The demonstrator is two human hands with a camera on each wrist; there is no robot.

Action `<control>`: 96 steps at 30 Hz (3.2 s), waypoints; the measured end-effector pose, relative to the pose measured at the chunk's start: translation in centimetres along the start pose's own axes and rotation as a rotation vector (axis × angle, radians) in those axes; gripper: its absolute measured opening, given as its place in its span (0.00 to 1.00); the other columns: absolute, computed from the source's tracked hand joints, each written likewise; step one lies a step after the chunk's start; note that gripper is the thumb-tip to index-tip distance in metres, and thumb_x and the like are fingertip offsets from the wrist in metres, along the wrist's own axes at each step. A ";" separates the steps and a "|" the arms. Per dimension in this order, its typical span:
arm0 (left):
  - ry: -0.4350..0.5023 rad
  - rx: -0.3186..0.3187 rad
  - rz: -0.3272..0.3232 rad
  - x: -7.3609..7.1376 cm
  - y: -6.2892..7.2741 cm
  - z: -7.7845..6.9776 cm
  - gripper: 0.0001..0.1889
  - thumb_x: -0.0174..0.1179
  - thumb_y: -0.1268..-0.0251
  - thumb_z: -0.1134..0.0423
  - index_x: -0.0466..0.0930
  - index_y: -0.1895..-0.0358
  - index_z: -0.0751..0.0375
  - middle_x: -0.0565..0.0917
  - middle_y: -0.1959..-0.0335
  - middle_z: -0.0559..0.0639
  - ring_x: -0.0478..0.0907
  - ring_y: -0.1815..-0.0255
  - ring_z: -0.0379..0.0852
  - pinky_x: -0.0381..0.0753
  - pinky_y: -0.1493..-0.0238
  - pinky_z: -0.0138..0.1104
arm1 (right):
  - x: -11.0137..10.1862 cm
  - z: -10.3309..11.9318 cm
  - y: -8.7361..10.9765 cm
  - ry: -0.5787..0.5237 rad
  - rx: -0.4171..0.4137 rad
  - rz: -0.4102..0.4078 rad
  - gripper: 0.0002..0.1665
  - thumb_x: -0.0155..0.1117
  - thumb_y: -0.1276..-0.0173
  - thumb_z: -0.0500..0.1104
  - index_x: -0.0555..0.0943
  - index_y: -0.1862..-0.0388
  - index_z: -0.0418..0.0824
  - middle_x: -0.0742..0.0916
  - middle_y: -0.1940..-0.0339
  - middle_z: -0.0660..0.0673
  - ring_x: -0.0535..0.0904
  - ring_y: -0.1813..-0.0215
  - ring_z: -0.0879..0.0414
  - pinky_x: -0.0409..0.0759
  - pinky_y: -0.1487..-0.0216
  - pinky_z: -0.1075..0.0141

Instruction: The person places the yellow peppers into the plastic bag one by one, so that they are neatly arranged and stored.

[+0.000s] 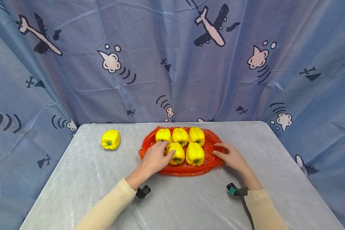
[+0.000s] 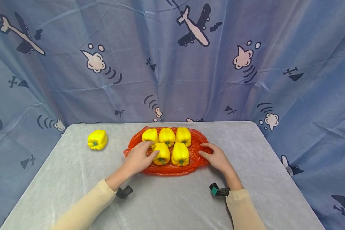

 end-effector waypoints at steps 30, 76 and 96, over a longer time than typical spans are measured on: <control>0.022 -0.008 -0.284 -8.6 0.9 9.6 0.14 0.59 0.28 0.62 0.83 0.48 0.69 0.85 0.54 0.61 0.82 0.53 0.56 0.83 0.53 0.48 | 0.0 0.2 0.1 0.021 -0.005 -0.002 0.28 0.64 0.26 0.49 0.77 0.33 0.36 0.75 0.30 0.29 0.62 0.26 0.30 0.56 0.28 0.33; 0.082 -0.299 -0.160 -10.3 1.9 19.5 0.33 0.57 0.25 0.54 0.62 0.25 0.66 0.62 0.31 0.73 0.61 0.31 0.70 0.61 0.31 0.59 | 0.0 0.0 0.1 0.001 -0.012 -0.006 0.28 0.65 0.26 0.49 0.77 0.33 0.36 0.75 0.30 0.29 0.63 0.27 0.30 0.57 0.28 0.33; 0.138 -0.335 -0.115 -10.1 1.9 19.0 0.38 0.57 0.26 0.45 0.58 0.22 0.63 0.66 0.33 0.71 0.68 0.39 0.64 0.68 0.40 0.56 | 0.0 0.1 0.0 0.001 -0.011 -0.003 0.28 0.64 0.25 0.50 0.77 0.33 0.36 0.75 0.30 0.29 0.63 0.26 0.30 0.57 0.28 0.33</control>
Point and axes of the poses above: each hand's wrist, its own y-axis away from the middle knuckle, its own x-axis out of the palm, z = x × y, the point moved 2 cm from there along -y, towards the middle knuckle
